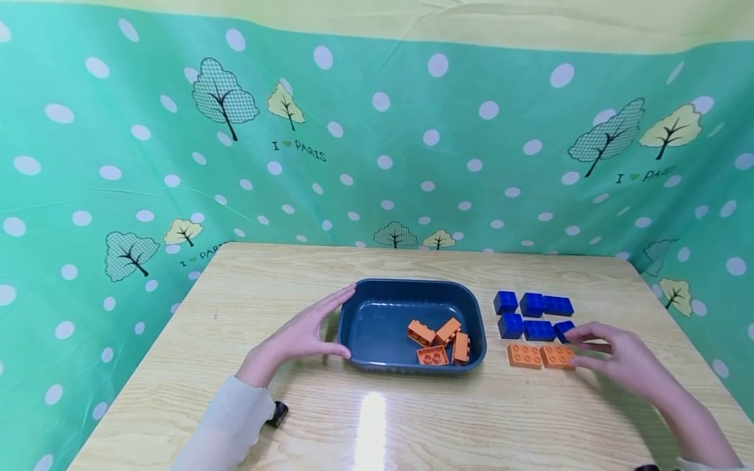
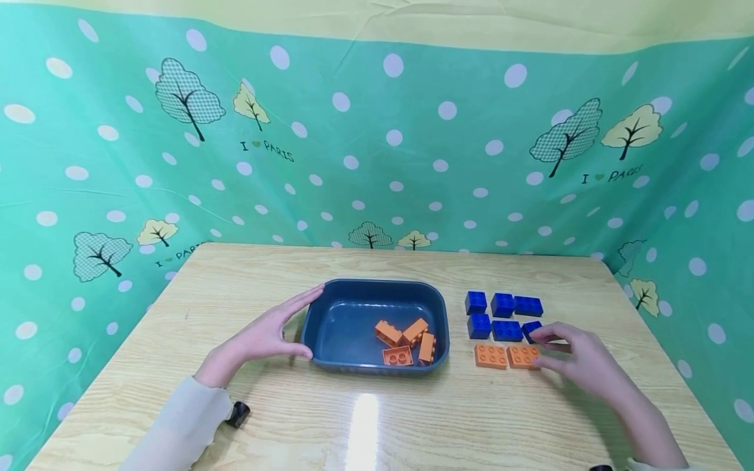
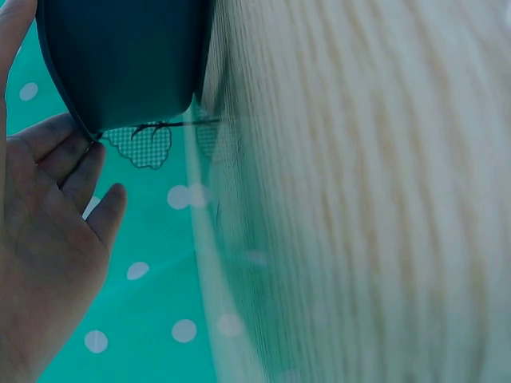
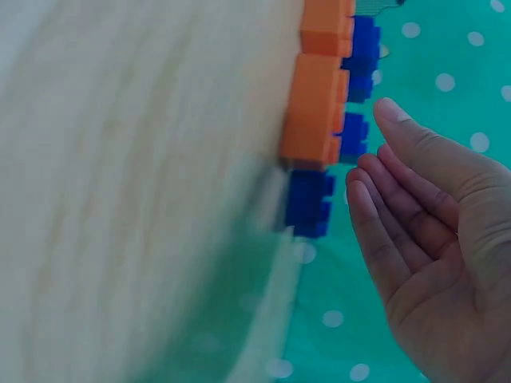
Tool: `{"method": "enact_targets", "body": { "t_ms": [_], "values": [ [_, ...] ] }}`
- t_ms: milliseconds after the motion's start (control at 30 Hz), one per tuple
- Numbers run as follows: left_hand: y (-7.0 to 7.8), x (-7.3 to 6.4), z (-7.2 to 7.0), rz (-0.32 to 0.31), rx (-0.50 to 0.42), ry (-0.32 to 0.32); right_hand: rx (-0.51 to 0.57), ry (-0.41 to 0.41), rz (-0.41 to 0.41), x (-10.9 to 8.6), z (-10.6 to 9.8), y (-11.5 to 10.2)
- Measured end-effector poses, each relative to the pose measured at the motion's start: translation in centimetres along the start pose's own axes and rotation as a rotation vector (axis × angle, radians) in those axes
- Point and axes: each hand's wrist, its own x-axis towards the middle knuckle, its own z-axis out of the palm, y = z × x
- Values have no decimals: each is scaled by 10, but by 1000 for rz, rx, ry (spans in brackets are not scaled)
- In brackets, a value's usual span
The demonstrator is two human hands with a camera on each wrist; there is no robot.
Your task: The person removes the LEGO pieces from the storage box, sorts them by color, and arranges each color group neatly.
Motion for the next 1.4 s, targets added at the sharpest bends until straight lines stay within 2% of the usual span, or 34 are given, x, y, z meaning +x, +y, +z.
{"method": "enact_targets", "body": {
  "t_ms": [333,767,1167,1400],
  "values": [
    [1,1,-1,-8,-14,-9,-6,85,-137,11,-5,-27],
    [-2,1,1,-8,-5,-4,9,102,-199,31,-2,-66],
    [-2,0,1,-10,-6,1,30,55,-237,53,14,-103],
    [-1,-1,0,-12,-8,3,39,0,-249,71,38,-124]
  ]
}}
